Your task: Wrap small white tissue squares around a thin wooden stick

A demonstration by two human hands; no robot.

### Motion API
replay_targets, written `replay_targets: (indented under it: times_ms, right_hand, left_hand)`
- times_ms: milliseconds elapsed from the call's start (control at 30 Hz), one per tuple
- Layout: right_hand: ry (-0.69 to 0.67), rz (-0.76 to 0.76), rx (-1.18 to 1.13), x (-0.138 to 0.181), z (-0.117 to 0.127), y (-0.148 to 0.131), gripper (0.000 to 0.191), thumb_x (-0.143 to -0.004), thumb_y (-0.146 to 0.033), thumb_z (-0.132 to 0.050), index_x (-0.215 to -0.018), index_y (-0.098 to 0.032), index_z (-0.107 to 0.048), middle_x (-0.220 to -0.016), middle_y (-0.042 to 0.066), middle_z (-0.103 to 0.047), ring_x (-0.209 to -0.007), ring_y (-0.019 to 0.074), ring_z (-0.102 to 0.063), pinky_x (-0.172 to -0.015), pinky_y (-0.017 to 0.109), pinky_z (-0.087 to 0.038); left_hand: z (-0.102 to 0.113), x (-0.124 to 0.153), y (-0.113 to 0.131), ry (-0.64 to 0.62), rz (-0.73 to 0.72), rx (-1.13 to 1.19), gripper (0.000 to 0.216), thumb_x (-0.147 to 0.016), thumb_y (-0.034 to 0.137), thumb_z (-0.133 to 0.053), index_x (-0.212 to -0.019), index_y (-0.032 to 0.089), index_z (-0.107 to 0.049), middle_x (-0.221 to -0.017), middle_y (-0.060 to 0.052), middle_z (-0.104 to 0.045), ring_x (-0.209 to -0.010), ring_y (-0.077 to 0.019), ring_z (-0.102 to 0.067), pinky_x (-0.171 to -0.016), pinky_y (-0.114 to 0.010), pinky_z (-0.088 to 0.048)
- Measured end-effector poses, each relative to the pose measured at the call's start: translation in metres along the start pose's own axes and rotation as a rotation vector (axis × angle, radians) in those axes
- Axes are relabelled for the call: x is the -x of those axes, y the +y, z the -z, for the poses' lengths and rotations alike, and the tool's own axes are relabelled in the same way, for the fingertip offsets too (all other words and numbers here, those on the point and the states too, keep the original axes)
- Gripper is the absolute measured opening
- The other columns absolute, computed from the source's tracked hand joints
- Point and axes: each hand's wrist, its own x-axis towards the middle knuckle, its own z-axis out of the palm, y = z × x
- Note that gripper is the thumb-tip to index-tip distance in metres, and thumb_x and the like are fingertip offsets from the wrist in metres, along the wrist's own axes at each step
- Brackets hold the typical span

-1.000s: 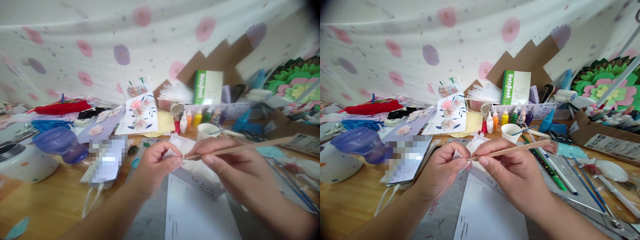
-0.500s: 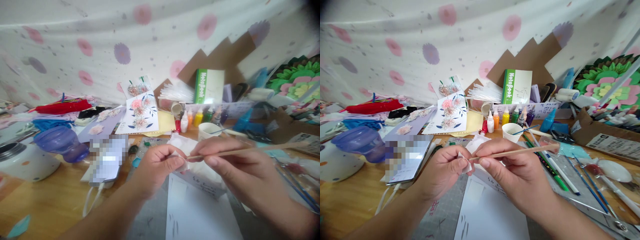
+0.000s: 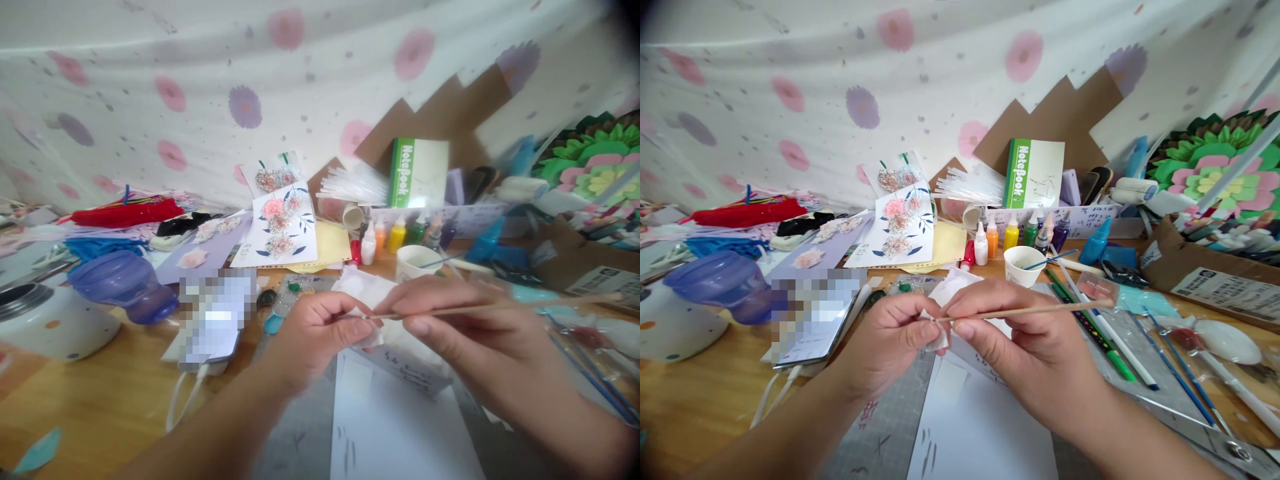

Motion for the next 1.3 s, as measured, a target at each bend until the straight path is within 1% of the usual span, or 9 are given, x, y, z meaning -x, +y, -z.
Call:
replay_targets:
  times_ms: [200,433,700,833,900,967,1033,1167,1300]
  right_hand:
    - [-0.015,-0.038,-0.026,-0.001,0.001,-0.001,0.017,-0.085,-0.009,-0.067,-0.092,-0.024,-0.072,-0.082,0.001,-0.078,-0.078,0.0146,-0.075,-0.070,0.021,-0.062]
    - [-0.001,-0.101,-0.041,-0.004,0.001,-0.004,0.018,-0.084,-0.009,-0.068,-0.088,-0.026,-0.075,-0.078,-0.001,-0.077,-0.073,0.0141,-0.074,-0.068,0.020,-0.062]
    - [-0.039,-0.099,-0.040,-0.001,-0.001,-0.001,0.017,-0.089,-0.012,-0.063,-0.088,-0.023,-0.077,-0.078,0.002,-0.075,-0.075,0.0149,-0.072,-0.063,0.021,-0.059]
    - [-0.030,-0.058,0.026,-0.002,-0.001,-0.001,0.018,-0.087,-0.009,-0.063,-0.087,-0.022,-0.076,-0.079,0.002,-0.075,-0.076,0.0146,-0.072,-0.065,0.021,-0.059]
    - [-0.013,-0.021,0.068,-0.002,-0.001,0.000,0.018,-0.087,-0.009,-0.063,-0.085,-0.022,-0.076,-0.078,0.002,-0.075,-0.076,0.0155,-0.072,-0.064,0.022,-0.059]
    - [-0.012,0.006,0.099,-0.002,-0.002,0.000,0.019,-0.087,-0.008,-0.062,-0.086,-0.022,-0.075,-0.079,0.003,-0.075,-0.077,0.0170,-0.073,-0.064,0.025,-0.059]
    - [-0.022,0.027,0.101,-0.001,-0.002,0.000,0.020,-0.088,-0.007,-0.060,-0.091,-0.023,-0.073,-0.081,0.004,-0.076,-0.079,0.0187,-0.073,-0.066,0.028,-0.060]
    - [-0.044,0.050,0.048,0.001,-0.005,0.001,0.022,-0.088,-0.006,-0.060,-0.098,-0.023,-0.069,-0.084,0.004,-0.076,-0.081,0.0196,-0.073,-0.071,0.032,-0.060]
    - [-0.055,0.056,0.062,0.002,-0.008,0.002,0.022,-0.087,-0.006,-0.060,-0.098,-0.022,-0.069,-0.084,0.004,-0.076,-0.081,0.0195,-0.073,-0.071,0.032,-0.060]
  left_hand:
    - [0.000,0.000,0.001,0.006,0.004,-0.058,0.023,-0.077,0.038,-0.079,-0.077,0.016,-0.073,-0.067,-0.001,-0.068,-0.065,-0.0134,-0.062,-0.065,-0.026,-0.047]
    - [-0.002,-0.002,0.000,0.013,-0.030,0.072,0.023,-0.075,0.029,-0.081,-0.082,0.017,-0.062,-0.067,0.002,-0.069,-0.060,-0.0122,-0.063,-0.059,-0.023,-0.047]
    - [-0.001,-0.004,0.001,0.019,-0.049,0.009,0.027,-0.077,0.032,-0.079,-0.080,0.017,-0.057,-0.068,0.002,-0.066,-0.060,-0.0114,-0.061,-0.059,-0.023,-0.045]
    - [-0.004,-0.002,0.001,0.214,-0.178,-0.223,0.024,-0.080,0.034,-0.075,-0.091,0.019,-0.060,-0.089,-0.001,-0.065,-0.083,-0.0148,-0.060,-0.072,-0.025,-0.046]
    - [-0.005,0.000,0.002,0.337,-0.280,-0.328,0.020,-0.083,0.035,-0.071,-0.089,0.020,-0.059,-0.086,0.000,-0.060,-0.080,-0.0143,-0.055,-0.071,-0.025,-0.044]
    - [-0.006,0.002,0.003,0.396,-0.341,-0.428,0.022,-0.088,0.037,-0.064,-0.077,0.020,-0.056,-0.072,0.002,-0.052,-0.068,-0.0129,-0.047,-0.062,-0.025,-0.038]
    - [-0.006,0.004,0.004,0.352,-0.320,-0.479,0.031,-0.091,0.039,-0.057,-0.068,0.019,-0.053,-0.064,0.003,-0.048,-0.062,-0.0129,-0.042,-0.058,-0.026,-0.034]
    - [-0.007,0.004,0.005,0.163,-0.174,-0.389,0.036,-0.092,0.044,-0.053,-0.067,0.018,-0.058,-0.067,0.000,-0.056,-0.068,-0.0157,-0.050,-0.064,-0.028,-0.039]
    - [-0.008,0.003,0.005,0.194,-0.061,-0.382,0.027,-0.084,0.036,-0.063,-0.064,0.019,-0.060,-0.061,0.001,-0.055,-0.062,-0.0141,-0.047,-0.057,-0.026,-0.035]
